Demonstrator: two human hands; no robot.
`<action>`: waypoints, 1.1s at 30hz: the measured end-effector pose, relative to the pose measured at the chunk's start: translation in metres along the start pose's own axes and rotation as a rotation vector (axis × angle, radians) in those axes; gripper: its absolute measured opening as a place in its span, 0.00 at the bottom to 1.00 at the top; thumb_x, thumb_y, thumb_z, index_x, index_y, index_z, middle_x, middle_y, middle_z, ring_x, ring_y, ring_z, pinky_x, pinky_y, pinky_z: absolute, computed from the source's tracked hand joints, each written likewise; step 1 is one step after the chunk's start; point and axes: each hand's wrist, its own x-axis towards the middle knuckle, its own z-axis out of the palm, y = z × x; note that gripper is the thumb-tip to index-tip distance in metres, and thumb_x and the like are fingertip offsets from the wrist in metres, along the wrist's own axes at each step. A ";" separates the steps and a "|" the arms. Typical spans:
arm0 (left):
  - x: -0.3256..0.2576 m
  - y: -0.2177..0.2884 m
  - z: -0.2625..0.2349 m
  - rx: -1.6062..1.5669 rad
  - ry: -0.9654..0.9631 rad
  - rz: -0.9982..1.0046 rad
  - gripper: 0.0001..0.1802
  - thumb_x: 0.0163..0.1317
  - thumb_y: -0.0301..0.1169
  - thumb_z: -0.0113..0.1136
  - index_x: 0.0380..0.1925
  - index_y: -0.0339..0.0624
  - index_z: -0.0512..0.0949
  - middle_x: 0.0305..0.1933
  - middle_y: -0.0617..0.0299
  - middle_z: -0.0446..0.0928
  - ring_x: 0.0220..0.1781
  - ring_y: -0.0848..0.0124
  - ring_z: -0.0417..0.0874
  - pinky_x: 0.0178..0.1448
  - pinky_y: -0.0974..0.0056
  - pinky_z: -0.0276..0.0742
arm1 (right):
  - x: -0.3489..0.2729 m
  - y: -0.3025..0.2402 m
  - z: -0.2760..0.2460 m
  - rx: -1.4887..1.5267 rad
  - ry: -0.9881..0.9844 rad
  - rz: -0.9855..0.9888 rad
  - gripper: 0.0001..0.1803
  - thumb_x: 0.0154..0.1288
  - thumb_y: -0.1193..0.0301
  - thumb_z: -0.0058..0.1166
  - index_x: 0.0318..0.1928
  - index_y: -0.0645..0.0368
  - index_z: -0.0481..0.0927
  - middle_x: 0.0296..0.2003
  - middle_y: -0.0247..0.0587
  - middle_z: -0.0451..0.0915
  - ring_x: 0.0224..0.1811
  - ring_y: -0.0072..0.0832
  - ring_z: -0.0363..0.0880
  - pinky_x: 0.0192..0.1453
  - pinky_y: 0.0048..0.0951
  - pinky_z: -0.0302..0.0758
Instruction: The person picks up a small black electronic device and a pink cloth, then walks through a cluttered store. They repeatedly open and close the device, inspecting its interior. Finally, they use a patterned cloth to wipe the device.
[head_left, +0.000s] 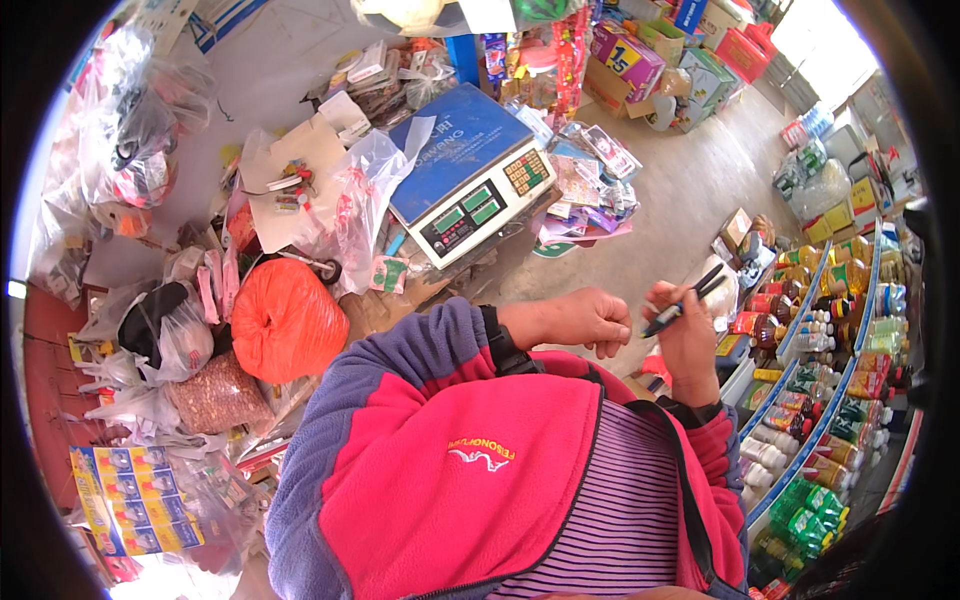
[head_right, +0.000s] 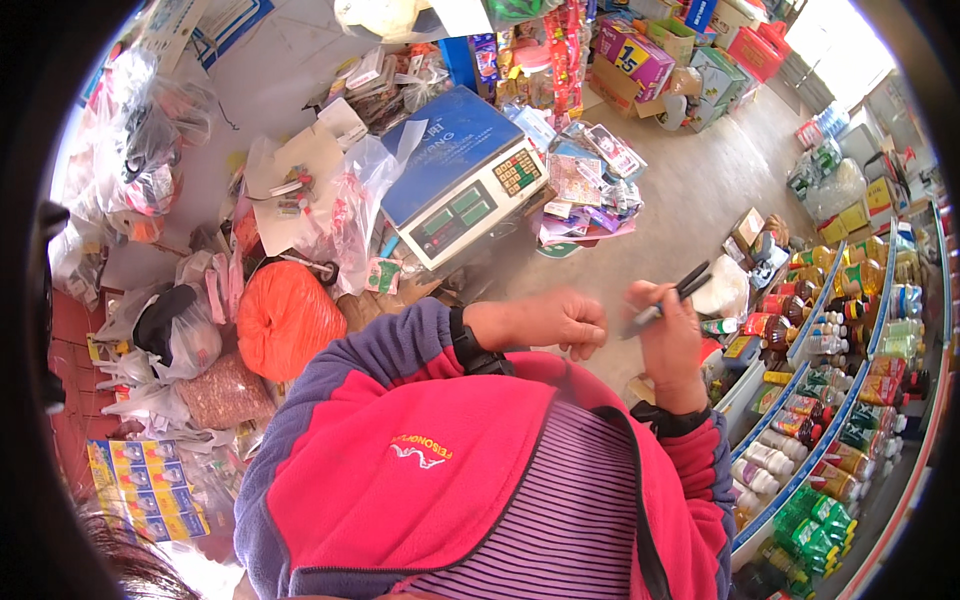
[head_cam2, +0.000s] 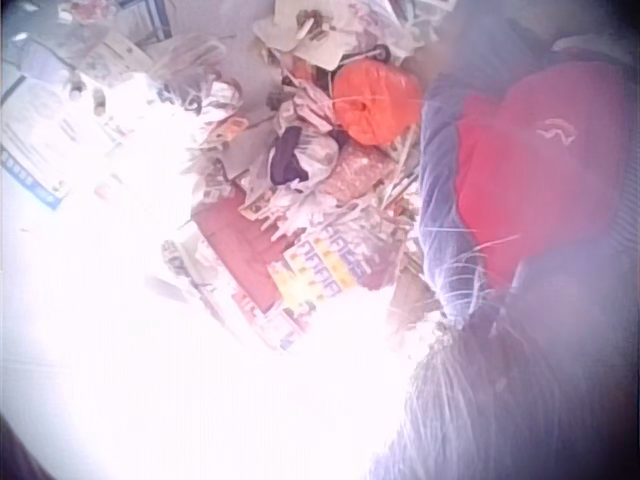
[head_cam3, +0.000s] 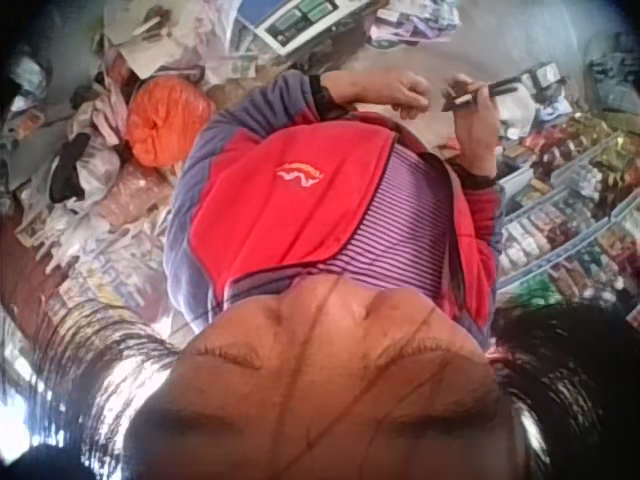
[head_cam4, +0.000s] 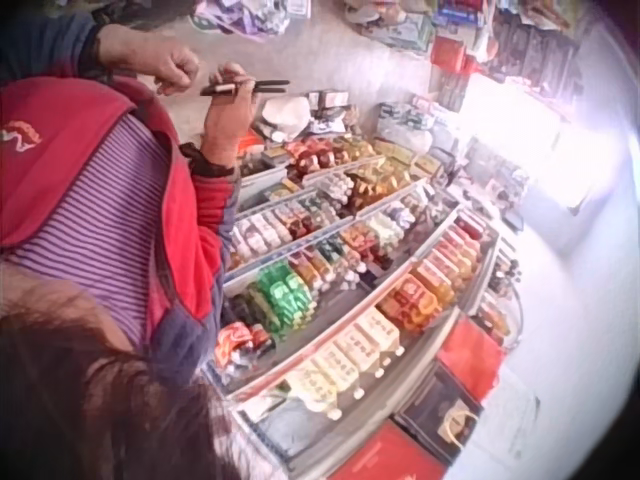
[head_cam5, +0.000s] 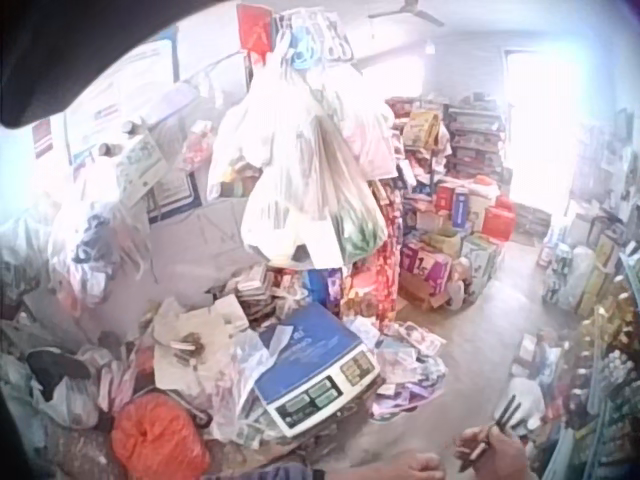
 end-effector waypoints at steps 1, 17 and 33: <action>-0.001 -0.004 -0.008 0.009 -0.026 -0.015 0.09 0.65 0.32 0.56 0.41 0.40 0.77 0.28 0.64 0.80 0.29 0.77 0.81 0.32 0.72 0.74 | 0.003 -0.004 0.000 0.009 0.115 0.015 0.12 0.75 0.62 0.41 0.37 0.56 0.73 0.37 0.39 0.78 0.40 0.30 0.76 0.46 0.37 0.73; -0.063 -0.021 -0.080 -0.086 0.591 0.246 0.04 0.56 0.28 0.66 0.29 0.42 0.81 0.25 0.69 0.77 0.25 0.81 0.74 0.29 0.74 0.70 | 0.059 0.033 0.068 -0.621 -0.515 0.706 0.07 0.72 0.69 0.46 0.38 0.58 0.68 0.24 0.30 0.67 0.24 0.20 0.69 0.29 0.22 0.69; -0.220 -0.110 -0.276 0.620 1.755 -0.344 0.48 0.50 0.42 0.66 0.67 0.34 0.57 0.55 0.42 0.75 0.59 0.54 0.76 0.63 0.60 0.70 | 0.074 0.045 0.046 -0.215 -0.024 0.578 0.07 0.72 0.67 0.46 0.41 0.57 0.70 0.24 0.32 0.66 0.23 0.23 0.65 0.28 0.26 0.66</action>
